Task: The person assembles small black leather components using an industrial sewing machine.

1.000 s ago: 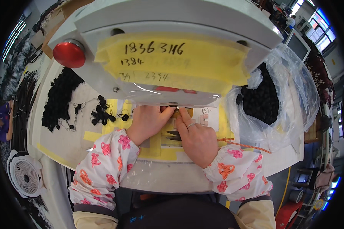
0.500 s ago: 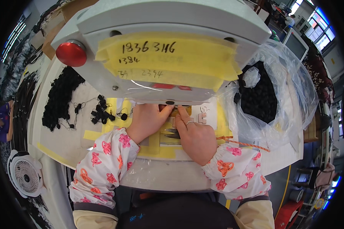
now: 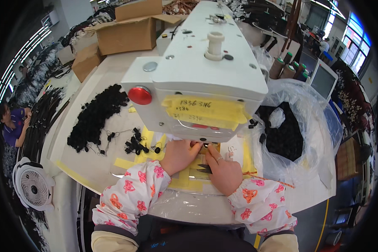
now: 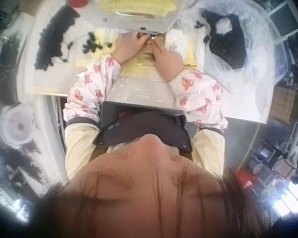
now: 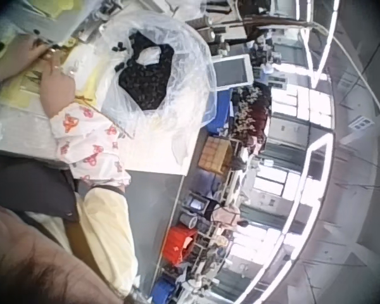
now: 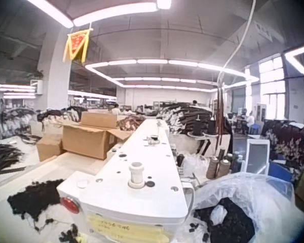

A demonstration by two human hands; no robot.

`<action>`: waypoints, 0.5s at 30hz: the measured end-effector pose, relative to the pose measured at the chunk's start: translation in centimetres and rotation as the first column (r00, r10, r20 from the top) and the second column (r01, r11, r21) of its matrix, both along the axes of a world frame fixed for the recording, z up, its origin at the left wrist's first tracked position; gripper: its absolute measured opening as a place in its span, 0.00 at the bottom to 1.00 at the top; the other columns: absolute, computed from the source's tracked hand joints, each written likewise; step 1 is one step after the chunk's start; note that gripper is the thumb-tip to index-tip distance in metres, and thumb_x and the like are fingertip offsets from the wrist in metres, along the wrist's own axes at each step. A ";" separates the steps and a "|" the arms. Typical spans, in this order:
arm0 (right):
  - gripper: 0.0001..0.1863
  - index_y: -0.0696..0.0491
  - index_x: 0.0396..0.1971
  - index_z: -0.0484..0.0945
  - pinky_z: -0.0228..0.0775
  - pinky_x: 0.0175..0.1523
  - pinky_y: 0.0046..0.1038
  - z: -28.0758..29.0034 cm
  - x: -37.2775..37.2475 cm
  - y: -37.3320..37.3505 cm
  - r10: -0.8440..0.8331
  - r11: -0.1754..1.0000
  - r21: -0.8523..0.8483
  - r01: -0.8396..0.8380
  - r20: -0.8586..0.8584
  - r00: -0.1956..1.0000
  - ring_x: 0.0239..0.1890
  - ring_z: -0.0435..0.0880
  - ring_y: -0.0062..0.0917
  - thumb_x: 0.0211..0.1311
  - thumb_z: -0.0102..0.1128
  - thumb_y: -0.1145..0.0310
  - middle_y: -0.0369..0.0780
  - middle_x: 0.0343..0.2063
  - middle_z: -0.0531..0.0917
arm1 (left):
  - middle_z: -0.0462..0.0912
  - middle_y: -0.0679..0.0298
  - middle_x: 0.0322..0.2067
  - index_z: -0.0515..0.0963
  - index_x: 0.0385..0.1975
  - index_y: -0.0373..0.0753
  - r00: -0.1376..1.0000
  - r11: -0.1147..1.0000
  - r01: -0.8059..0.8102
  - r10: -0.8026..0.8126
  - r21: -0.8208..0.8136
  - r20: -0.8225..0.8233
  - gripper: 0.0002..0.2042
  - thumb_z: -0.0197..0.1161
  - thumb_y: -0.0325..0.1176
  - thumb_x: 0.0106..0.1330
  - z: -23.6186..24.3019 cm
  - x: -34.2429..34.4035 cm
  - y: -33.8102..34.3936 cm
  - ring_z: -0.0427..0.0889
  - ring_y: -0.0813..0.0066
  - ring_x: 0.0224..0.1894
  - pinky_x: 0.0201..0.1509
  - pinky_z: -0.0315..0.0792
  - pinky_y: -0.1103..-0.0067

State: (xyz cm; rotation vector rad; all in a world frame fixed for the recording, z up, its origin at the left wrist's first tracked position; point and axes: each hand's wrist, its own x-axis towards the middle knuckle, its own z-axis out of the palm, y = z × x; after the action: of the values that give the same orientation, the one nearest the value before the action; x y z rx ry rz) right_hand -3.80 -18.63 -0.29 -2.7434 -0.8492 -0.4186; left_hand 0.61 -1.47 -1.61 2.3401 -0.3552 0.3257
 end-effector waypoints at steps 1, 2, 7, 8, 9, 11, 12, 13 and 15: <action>0.16 0.54 0.40 0.74 0.74 0.27 0.31 0.1 0.1 -0.1 0.003 0.999 0.051 0.000 -0.046 0.999 0.22 0.81 0.29 0.47 0.57 0.72 0.44 0.49 0.75 | 0.80 0.57 0.27 0.78 0.32 0.37 0.999 0.997 -0.019 0.015 0.080 0.043 0.10 0.59 0.37 0.58 0.1 -0.3 0.1 0.79 0.54 0.27 0.31 0.72 0.68; 0.17 0.54 0.40 0.74 0.75 0.28 0.32 0.4 -0.2 -0.5 -0.005 0.996 0.092 0.013 -0.093 0.996 0.22 0.81 0.31 0.46 0.59 0.72 0.43 0.48 0.76 | 0.80 0.57 0.27 0.77 0.32 0.37 0.996 0.988 -0.030 0.017 0.152 0.085 0.08 0.58 0.35 0.59 0.4 -0.7 0.0 0.79 0.54 0.27 0.30 0.72 0.67; 0.17 0.55 0.43 0.74 0.73 0.31 0.29 -0.5 0.9 -1.4 0.062 0.891 0.453 -0.009 -0.100 0.993 0.25 0.81 0.33 0.49 0.59 0.74 0.44 0.39 0.80 | 0.80 0.56 0.28 0.76 0.35 0.39 0.976 0.974 0.175 -0.191 0.141 0.106 0.07 0.56 0.32 0.61 1.5 -3.5 -0.1 0.79 0.55 0.27 0.29 0.72 0.67; 0.16 0.57 0.42 0.74 0.72 0.32 0.27 -0.1 1.1 -1.3 0.050 0.810 0.569 0.143 -0.309 0.950 0.25 0.81 0.29 0.51 0.60 0.73 0.44 0.33 0.81 | 0.80 0.56 0.28 0.76 0.36 0.39 0.957 0.954 0.285 -0.289 0.090 0.038 0.07 0.56 0.31 0.61 1.7 -3.9 -0.3 0.79 0.56 0.27 0.29 0.72 0.68; 0.15 0.58 0.42 0.75 0.72 0.32 0.24 0.1 1.2 -1.3 0.073 0.707 0.635 0.311 -0.504 0.861 0.25 0.80 0.24 0.53 0.60 0.72 0.44 0.28 0.81 | 0.80 0.56 0.28 0.76 0.36 0.39 0.959 0.958 0.272 -0.278 0.087 0.061 0.07 0.56 0.31 0.61 1.5 -4.2 -0.6 0.79 0.56 0.27 0.29 0.72 0.68; 0.14 0.61 0.40 0.76 0.69 0.32 0.20 -0.1 1.9 -1.9 0.087 0.739 0.600 0.306 -0.535 0.840 0.25 0.77 0.16 0.56 0.61 0.70 0.40 0.21 0.80 | 0.80 0.57 0.28 0.76 0.36 0.39 0.904 0.899 0.424 -0.415 -0.106 0.103 0.07 0.56 0.32 0.62 1.1 -4.5 -0.9 0.79 0.56 0.28 0.29 0.73 0.68; 0.13 0.61 0.39 0.76 0.69 0.31 0.19 0.2 1.9 -2.0 0.115 0.707 0.603 0.368 -0.613 0.782 0.25 0.77 0.15 0.55 0.61 0.71 0.39 0.22 0.80 | 0.80 0.56 0.29 0.76 0.37 0.40 0.897 0.896 0.439 -0.431 -0.073 0.101 0.07 0.56 0.33 0.62 1.1 -4.4 -0.8 0.79 0.57 0.29 0.31 0.73 0.69; 0.13 0.62 0.38 0.76 0.69 0.31 0.19 0.4 2.0 -1.9 0.147 0.676 0.597 0.433 -0.684 0.714 0.25 0.76 0.14 0.54 0.61 0.72 0.38 0.23 0.80 | 0.80 0.56 0.29 0.76 0.37 0.40 0.899 0.898 0.433 -0.424 -0.076 0.111 0.07 0.56 0.33 0.62 1.3 -4.1 -0.7 0.79 0.57 0.29 0.31 0.73 0.69; 0.11 0.61 0.37 0.76 0.65 0.28 0.17 0.6 1.8 -1.4 0.183 0.613 0.648 0.452 -0.673 0.717 0.22 0.72 0.12 0.55 0.60 0.72 0.34 0.21 0.78 | 0.81 0.56 0.30 0.76 0.38 0.40 0.880 0.881 0.471 -0.473 0.033 0.053 0.08 0.55 0.33 0.63 2.0 -4.0 -0.2 0.80 0.57 0.30 0.32 0.74 0.70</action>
State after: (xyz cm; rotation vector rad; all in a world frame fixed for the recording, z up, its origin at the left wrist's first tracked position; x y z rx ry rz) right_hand -2.02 -20.03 0.31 -1.8416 -0.1284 0.2133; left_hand -3.36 -1.63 0.41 2.1747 -0.9422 0.1517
